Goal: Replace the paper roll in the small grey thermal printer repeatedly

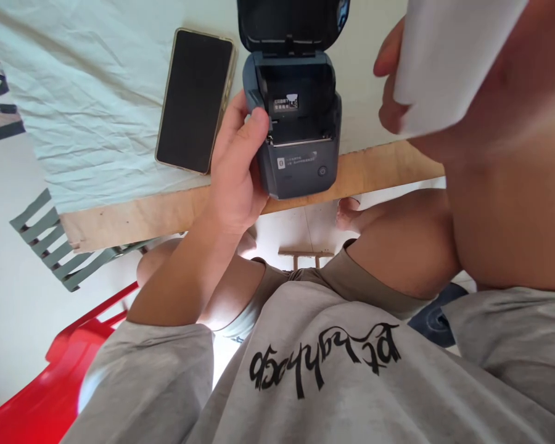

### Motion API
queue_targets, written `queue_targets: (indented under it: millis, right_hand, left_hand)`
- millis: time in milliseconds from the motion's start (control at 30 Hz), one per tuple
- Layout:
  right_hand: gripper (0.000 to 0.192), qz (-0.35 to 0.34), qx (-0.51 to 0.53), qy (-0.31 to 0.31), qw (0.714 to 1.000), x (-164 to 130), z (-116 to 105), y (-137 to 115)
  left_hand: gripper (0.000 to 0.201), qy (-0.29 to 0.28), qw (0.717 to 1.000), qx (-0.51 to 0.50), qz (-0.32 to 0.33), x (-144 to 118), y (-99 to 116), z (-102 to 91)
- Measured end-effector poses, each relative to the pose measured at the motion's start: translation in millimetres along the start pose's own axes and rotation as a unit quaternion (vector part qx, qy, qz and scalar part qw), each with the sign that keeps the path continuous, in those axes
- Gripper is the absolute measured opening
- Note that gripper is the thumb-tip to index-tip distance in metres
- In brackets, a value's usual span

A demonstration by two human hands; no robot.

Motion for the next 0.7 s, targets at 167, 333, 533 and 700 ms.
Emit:
queue_targets:
  millis: [167,333,533,700]
  right_hand:
    - [0.047,0.104,0.086,0.045,0.99,2.0,-5.2,52.1]
    - [0.065,0.018,-0.079,0.085,0.993,-8.8,-13.7,44.9]
    - [0.053,0.007,-0.27,0.062,0.961,-16.2,-16.8,35.3]
    - [0.059,-0.052,-0.269,0.106,0.956,-15.7,-21.2,26.9]
  left_hand:
    - [0.011,-0.008,0.999,0.04,-0.017,0.8,-1.9,-4.5]
    - [0.018,-0.013,0.999,0.039,-0.008,3.4,-4.8,-8.5]
    - [0.032,-0.057,0.997,0.051,0.031,15.0,-11.2,-15.4]
    - [0.028,-0.071,0.995,0.057,0.04,20.4,-13.6,-18.7]
Point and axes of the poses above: each hand's wrist, its own x-axis towards the middle knuckle, its own z-axis out of the palm, y = z × x, the point moved 7 cm from there along x, towards the middle knuckle, and after that the axes turned 6 degrees about y, right-handed, at the moved point
